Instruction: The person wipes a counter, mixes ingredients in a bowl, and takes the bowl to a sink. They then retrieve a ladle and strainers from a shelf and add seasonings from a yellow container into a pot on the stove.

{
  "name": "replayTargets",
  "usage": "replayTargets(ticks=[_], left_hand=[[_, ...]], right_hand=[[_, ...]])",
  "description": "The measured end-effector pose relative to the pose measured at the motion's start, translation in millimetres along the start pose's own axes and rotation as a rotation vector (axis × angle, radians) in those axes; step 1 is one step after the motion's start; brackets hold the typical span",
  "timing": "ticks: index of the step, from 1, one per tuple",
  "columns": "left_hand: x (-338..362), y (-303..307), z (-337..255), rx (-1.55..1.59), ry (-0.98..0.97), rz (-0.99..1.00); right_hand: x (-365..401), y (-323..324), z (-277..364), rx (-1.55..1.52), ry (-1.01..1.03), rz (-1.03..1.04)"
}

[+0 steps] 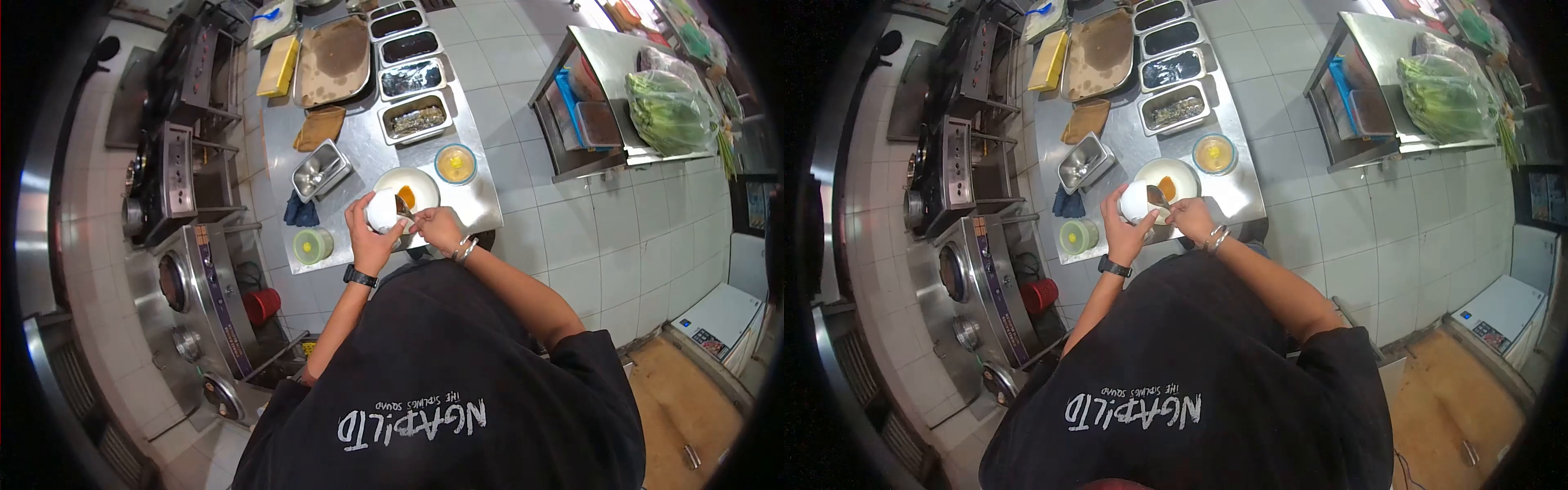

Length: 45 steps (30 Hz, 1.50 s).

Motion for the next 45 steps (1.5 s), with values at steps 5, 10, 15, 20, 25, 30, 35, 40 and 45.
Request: replayTargets(ticks=[5, 10, 15, 20, 25, 30, 35, 40, 45], left_hand=[[-1.6, 1.1, -17.1, -0.024, -0.084, 0.043], [-4.4, 3.4, -34.0, -0.073, -0.139, 0.066], [-8.1, 4.4, -31.5, 0.002, -0.090, 0.068], [-10.3, 5.8, -28.7, -0.061, -0.115, 0.060], [-10.7, 0.9, -15.1, -0.035, -0.081, 0.056], [-8.1, -9.0, -1.6, -0.034, -0.064, 0.101], [-2.6, -18.1, 41.1, 0.111, 0.035, 0.061], [12.7, -18.6, 82.0, 0.745, 0.447, -0.038], [37.3, -17.1, 142.4, 1.242, 0.726, -0.250]], right_hand=[[-3.5, 0.9, -1.0, -0.008, 0.024, -0.024], [-4.8, 3.1, -5.1, -0.057, 0.007, -0.042], [-1.6, 4.7, -1.7, -0.090, 0.007, -0.048], [-5.5, 3.7, -11.3, -0.023, -0.049, -0.010], [-2.1, 2.2, -8.4, -0.036, -0.064, -0.014], [-2.4, 0.5, -6.7, 0.009, -0.052, 0.007], [-1.6, -2.0, -11.3, -0.077, -0.103, 0.036], [0.1, 6.5, -19.8, -0.211, -0.145, -0.038], [-5.8, 15.0, -24.1, -0.136, -0.127, -0.021]])
Point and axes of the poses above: each hand's wrist, its own x-axis away from the middle knuckle, its own y-axis out of the back of the hand, z = x × y, the point moved 10 cm from there along -x, towards the middle knuckle, and after that the axes turned 1 degree about -x, right-handed, at the moved point
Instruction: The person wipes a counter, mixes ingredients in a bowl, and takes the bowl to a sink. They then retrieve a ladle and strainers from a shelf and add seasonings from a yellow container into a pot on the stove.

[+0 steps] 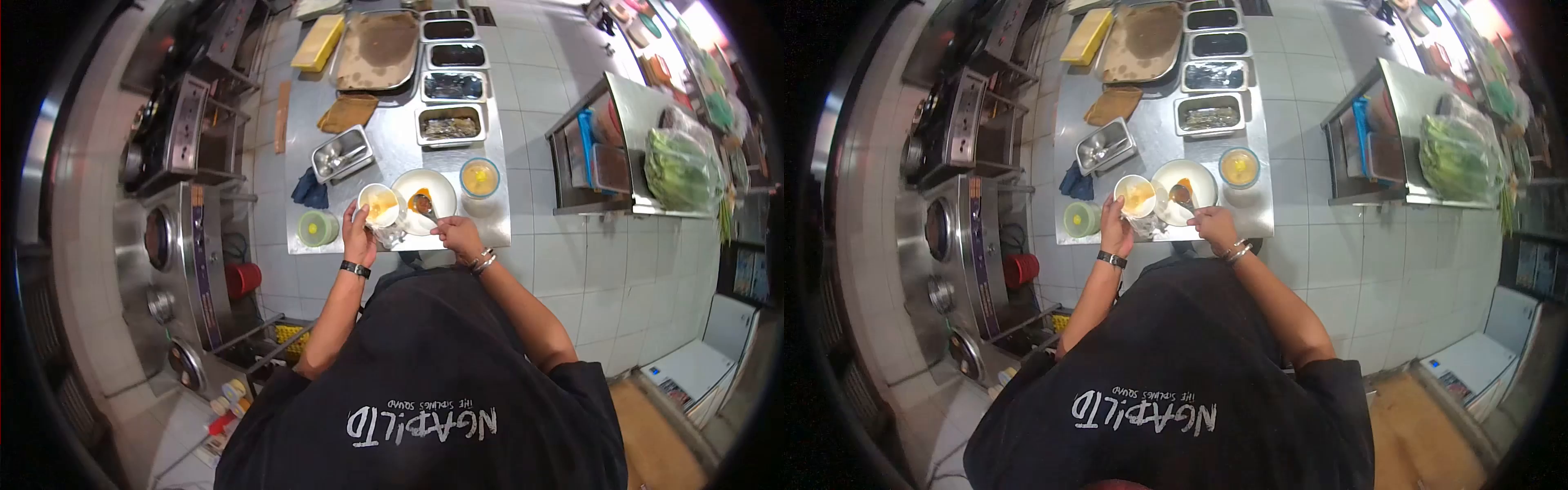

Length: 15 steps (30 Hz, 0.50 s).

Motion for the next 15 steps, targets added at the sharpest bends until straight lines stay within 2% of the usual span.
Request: replayTargets(ticks=[2, 3, 5, 9, 13, 15], left_hand=[[-9.2, 24.8, 10.0, 0.180, 0.041, 0.009], [-7.0, 29.5, 7.3, 0.198, 0.030, -0.008], [-3.3, 33.5, 16.2, 0.288, 0.145, -0.032], [-17.3, 52.3, 36.8, 0.391, 0.178, -0.032], [-27.7, 72.6, 44.9, 0.359, 0.155, -0.181], [-35.3, 76.2, 47.8, 0.356, 0.149, -0.188]], right_hand=[[8.1, -0.2, 9.5, 0.017, -0.016, -0.013], [10.5, 2.9, 11.5, 0.007, -0.025, -0.044], [7.4, 3.3, 11.6, 0.063, -0.004, -0.018], [1.8, 6.1, 14.5, 0.259, 0.032, -0.036], [7.0, 4.4, 32.7, 0.463, 0.161, -0.104], [11.6, 3.8, 42.5, 0.583, 0.218, -0.145]])
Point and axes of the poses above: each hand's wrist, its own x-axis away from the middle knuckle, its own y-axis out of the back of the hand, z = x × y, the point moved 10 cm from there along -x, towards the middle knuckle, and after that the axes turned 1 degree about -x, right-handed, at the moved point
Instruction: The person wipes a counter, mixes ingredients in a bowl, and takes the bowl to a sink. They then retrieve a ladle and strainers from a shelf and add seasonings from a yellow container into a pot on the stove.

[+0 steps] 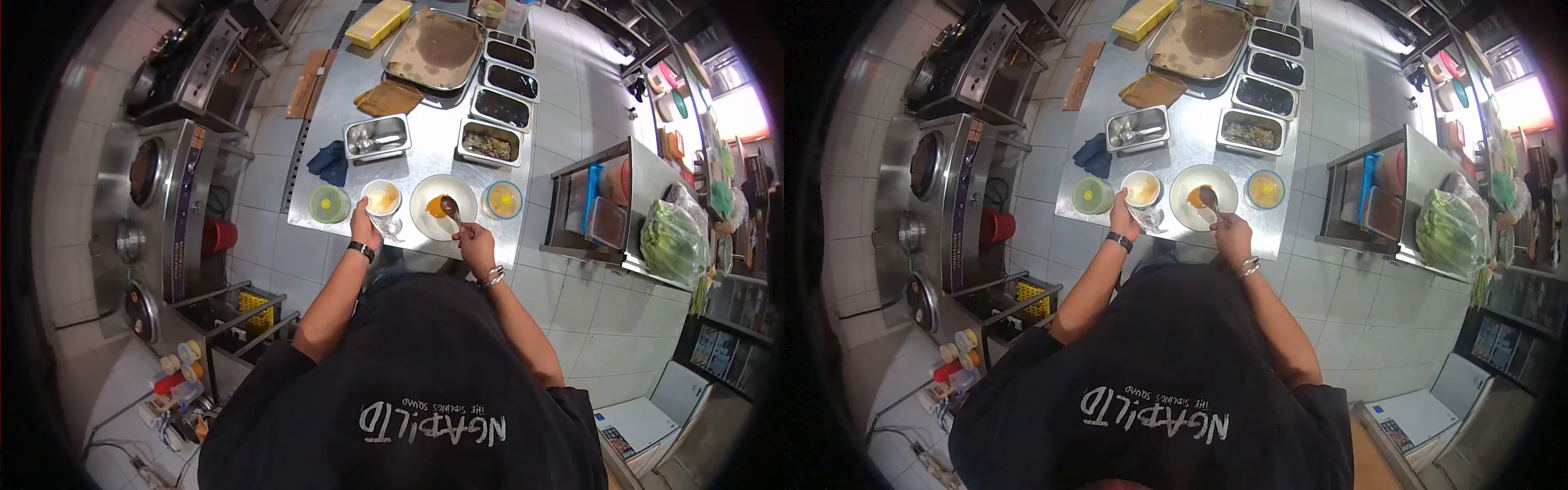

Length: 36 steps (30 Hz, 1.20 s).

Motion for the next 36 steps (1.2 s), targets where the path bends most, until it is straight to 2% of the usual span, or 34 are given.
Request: replayTargets(ticks=[2, 5, 8, 10, 15, 17, 20, 27, 34, 36], left_hand=[[-8.5, 0.3, -0.8, -0.022, -0.033, 0.024], [-17.8, 1.0, -1.9, -0.128, -0.032, 0.030], [-26.7, 0.5, -5.1, -0.305, -0.093, 0.028], [-43.3, 19.0, -3.1, -0.420, -0.178, -0.061], [-38.2, 21.6, -2.5, -0.427, -0.201, -0.150], [-30.3, 16.2, -10.9, -0.493, -0.267, -0.171], [-28.7, 18.3, -5.1, -0.328, -0.210, -0.164], [-7.3, 12.3, -9.2, -0.348, -0.138, -0.089], [0.6, 30.4, 3.9, -0.551, -0.042, -0.129], [3.1, 25.2, 3.8, -0.641, -0.074, -0.056]], right_hand=[[3.1, 5.0, 17.4, 0.184, 0.171, -0.059], [14.2, 12.6, 39.0, 0.262, 0.297, -0.137], [23.6, 18.6, 57.8, 0.254, 0.322, -0.178], [28.0, 20.6, 65.3, 0.256, 0.346, -0.193], [35.7, 25.5, 78.1, 0.276, 0.440, -0.245], [41.7, 28.0, 87.7, 0.287, 0.458, -0.254], [49.7, 32.2, 101.7, 0.272, 0.455, -0.254], [61.5, 42.8, 118.6, 0.299, 0.488, -0.311], [70.5, 51.4, 131.9, 0.296, 0.569, -0.353], [72.3, 53.1, 134.6, 0.293, 0.578, -0.360]])
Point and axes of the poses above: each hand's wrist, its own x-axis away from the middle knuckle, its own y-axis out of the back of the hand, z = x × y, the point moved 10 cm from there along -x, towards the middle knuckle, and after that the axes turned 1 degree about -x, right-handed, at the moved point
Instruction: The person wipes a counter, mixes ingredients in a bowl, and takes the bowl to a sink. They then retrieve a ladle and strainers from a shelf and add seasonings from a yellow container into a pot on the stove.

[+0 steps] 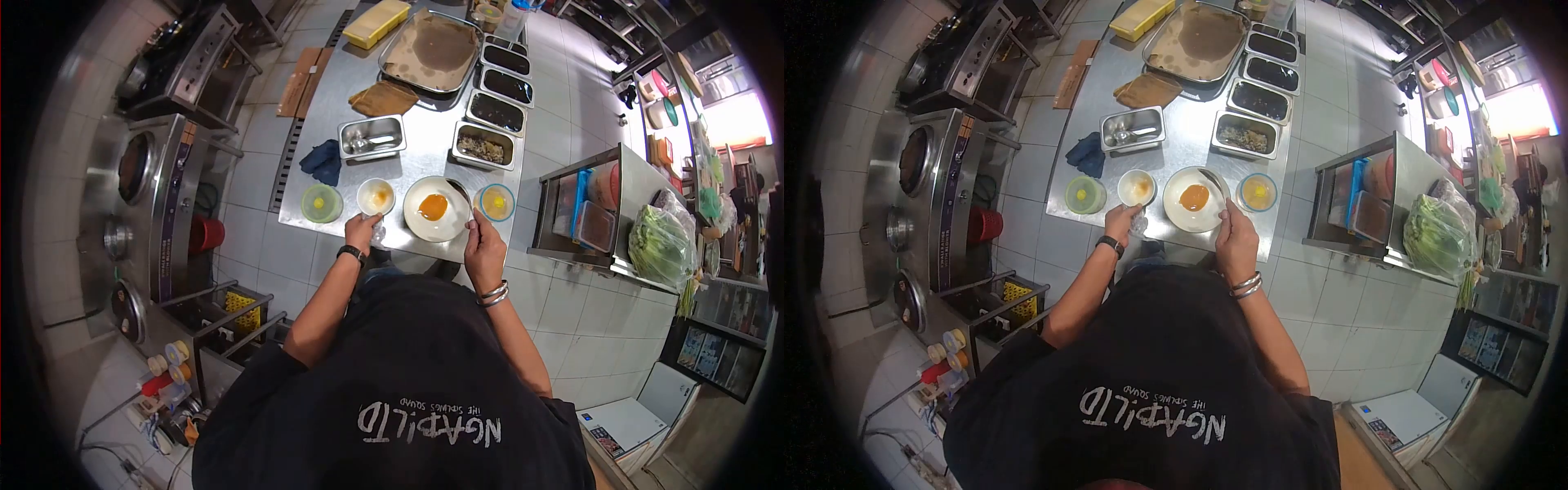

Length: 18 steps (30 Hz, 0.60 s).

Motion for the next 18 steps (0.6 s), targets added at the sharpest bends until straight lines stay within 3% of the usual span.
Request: replayTargets(ticks=[7, 10, 12, 18], left_hand=[[3.7, 10.6, -1.1, -0.210, -0.025, -0.022], [4.8, 12.2, -1.8, -0.331, -0.121, -0.010], [18.2, 24.8, -22.4, -0.554, -0.336, -0.264], [29.5, 26.6, -17.1, -0.807, -0.260, -0.196]], right_hand=[[-6.2, 14.2, 22.4, 0.003, 0.105, -0.048], [-7.8, 22.6, 33.1, 0.007, 0.141, -0.081], [-9.9, 26.9, 37.3, 0.022, 0.158, -0.105], [-8.1, 26.9, 32.4, 0.000, 0.218, -0.161]])
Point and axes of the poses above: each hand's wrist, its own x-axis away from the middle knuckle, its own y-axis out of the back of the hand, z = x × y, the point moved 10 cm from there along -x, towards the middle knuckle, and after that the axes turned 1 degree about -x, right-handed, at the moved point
